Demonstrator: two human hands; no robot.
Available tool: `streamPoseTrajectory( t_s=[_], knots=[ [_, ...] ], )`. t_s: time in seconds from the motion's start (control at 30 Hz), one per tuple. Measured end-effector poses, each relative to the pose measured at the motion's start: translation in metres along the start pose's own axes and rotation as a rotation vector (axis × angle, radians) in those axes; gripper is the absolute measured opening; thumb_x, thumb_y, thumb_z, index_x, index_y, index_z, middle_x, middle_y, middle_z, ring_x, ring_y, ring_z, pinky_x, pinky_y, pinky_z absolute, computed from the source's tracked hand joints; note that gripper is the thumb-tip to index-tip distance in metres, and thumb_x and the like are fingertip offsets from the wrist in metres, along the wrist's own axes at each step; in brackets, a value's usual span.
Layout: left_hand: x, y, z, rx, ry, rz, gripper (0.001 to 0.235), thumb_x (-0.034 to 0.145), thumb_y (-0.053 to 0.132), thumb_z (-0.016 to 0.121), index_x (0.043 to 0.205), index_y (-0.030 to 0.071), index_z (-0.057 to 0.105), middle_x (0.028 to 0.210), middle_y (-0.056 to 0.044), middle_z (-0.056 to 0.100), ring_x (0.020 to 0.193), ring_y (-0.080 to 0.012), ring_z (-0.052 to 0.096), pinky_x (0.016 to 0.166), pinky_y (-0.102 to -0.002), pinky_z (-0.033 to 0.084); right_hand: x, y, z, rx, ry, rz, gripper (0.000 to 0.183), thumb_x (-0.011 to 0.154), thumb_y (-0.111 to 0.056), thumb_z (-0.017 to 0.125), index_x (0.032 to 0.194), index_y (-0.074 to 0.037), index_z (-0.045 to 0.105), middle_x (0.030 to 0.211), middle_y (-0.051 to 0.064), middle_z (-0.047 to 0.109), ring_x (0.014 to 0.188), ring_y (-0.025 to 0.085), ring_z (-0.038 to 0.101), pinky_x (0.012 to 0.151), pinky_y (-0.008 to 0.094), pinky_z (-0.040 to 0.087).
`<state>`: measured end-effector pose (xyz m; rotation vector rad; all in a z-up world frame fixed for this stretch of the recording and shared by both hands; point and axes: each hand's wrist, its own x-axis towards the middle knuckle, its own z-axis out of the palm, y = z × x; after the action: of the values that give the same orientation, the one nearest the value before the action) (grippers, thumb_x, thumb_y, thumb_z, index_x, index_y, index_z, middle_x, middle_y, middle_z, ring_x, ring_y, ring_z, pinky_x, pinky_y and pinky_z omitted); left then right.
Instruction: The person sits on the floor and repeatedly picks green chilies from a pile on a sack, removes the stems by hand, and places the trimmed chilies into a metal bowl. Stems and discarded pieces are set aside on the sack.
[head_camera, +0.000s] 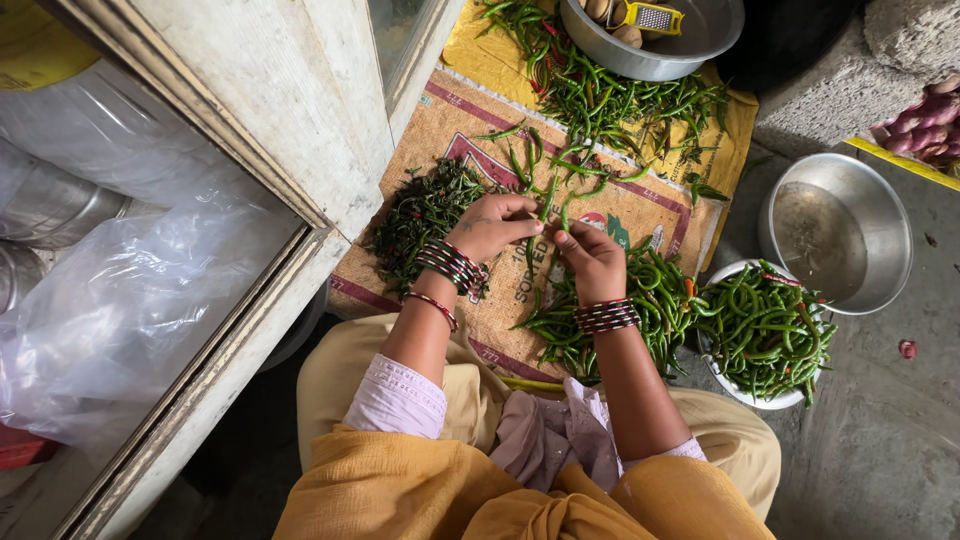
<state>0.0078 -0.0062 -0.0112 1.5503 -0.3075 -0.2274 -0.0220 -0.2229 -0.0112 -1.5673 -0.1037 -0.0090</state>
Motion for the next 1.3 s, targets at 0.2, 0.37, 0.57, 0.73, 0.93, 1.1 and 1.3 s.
streamPoseTrajectory(
  t_s=[0.2, 0.37, 0.57, 0.73, 0.93, 1.1, 1.3],
  knots=[
    [0.006, -0.009, 0.003, -0.157, -0.06, -0.142, 0.023, 0.092, 0.019, 0.069, 0.106, 0.002, 0.075, 0.088, -0.001, 0.075, 0.076, -0.0068, 0.069, 0.069, -0.025, 0.058, -0.02, -0.034, 0.009, -0.816, 0.188, -0.484, 0.023, 0.089, 0.001, 0.078, 0.109, -0.01, 0.081, 0.094, 0.009, 0.07, 0.08, 0.018, 0.069, 0.07, 0.032, 0.057],
    [0.006, -0.013, 0.004, -0.327, -0.113, -0.106, 0.022, 0.097, 0.019, 0.067, 0.109, 0.001, 0.072, 0.092, -0.001, 0.073, 0.079, -0.0073, 0.068, 0.072, -0.026, 0.058, -0.038, -0.06, 0.028, -0.891, -0.02, -0.805, 0.031, 0.085, 0.005, 0.073, 0.114, -0.007, 0.077, 0.109, 0.01, 0.072, 0.095, 0.027, 0.07, 0.082, 0.038, 0.058],
    [-0.002, 0.004, 0.003, -0.273, -0.077, -0.097, 0.025, 0.096, 0.022, 0.071, 0.109, 0.001, 0.071, 0.092, -0.002, 0.073, 0.081, -0.0079, 0.068, 0.073, -0.026, 0.058, -0.042, -0.068, 0.033, -0.95, -0.038, -0.786, 0.031, 0.083, 0.005, 0.072, 0.112, -0.008, 0.076, 0.109, 0.009, 0.071, 0.101, 0.031, 0.068, 0.088, 0.042, 0.056],
    [-0.007, 0.022, 0.002, 0.027, -0.068, -0.005, 0.03, 0.088, 0.028, 0.078, 0.102, 0.002, 0.078, 0.092, -0.005, 0.079, 0.082, -0.0086, 0.071, 0.078, -0.028, 0.057, -0.041, -0.044, 0.021, -0.687, -0.037, -0.65, 0.031, 0.082, 0.006, 0.061, 0.107, -0.007, 0.074, 0.115, 0.011, 0.072, 0.102, 0.027, 0.071, 0.091, 0.037, 0.057],
    [-0.008, 0.016, 0.02, 0.168, -0.081, 0.03, 0.023, 0.085, 0.023, 0.077, 0.099, 0.006, 0.077, 0.083, -0.007, 0.077, 0.076, -0.011, 0.07, 0.073, -0.03, 0.056, -0.019, -0.006, 0.009, -0.196, 0.091, -0.019, 0.027, 0.1, -0.014, 0.07, 0.12, 0.003, 0.069, 0.105, 0.008, 0.076, 0.09, 0.01, 0.067, 0.082, 0.026, 0.055],
    [-0.007, 0.02, 0.029, 0.436, 0.096, 0.123, 0.027, 0.08, 0.013, 0.079, 0.103, 0.002, 0.07, 0.089, -0.011, 0.075, 0.082, -0.0219, 0.073, 0.076, -0.034, 0.058, -0.012, 0.001, 0.008, -0.327, 0.079, 0.01, 0.038, 0.096, -0.016, 0.073, 0.126, 0.006, 0.07, 0.099, 0.009, 0.077, 0.085, 0.01, 0.068, 0.077, 0.026, 0.056],
    [-0.014, 0.041, 0.021, 0.343, 0.144, 0.249, 0.065, 0.07, 0.02, 0.084, 0.13, 0.009, 0.061, 0.108, -0.013, 0.066, 0.085, -0.0301, 0.069, 0.075, -0.039, 0.056, -0.015, -0.011, 0.009, -0.373, 0.09, -0.075, 0.027, 0.095, -0.013, 0.073, 0.118, 0.002, 0.073, 0.093, 0.009, 0.079, 0.08, 0.012, 0.074, 0.074, 0.027, 0.059]
  ],
)
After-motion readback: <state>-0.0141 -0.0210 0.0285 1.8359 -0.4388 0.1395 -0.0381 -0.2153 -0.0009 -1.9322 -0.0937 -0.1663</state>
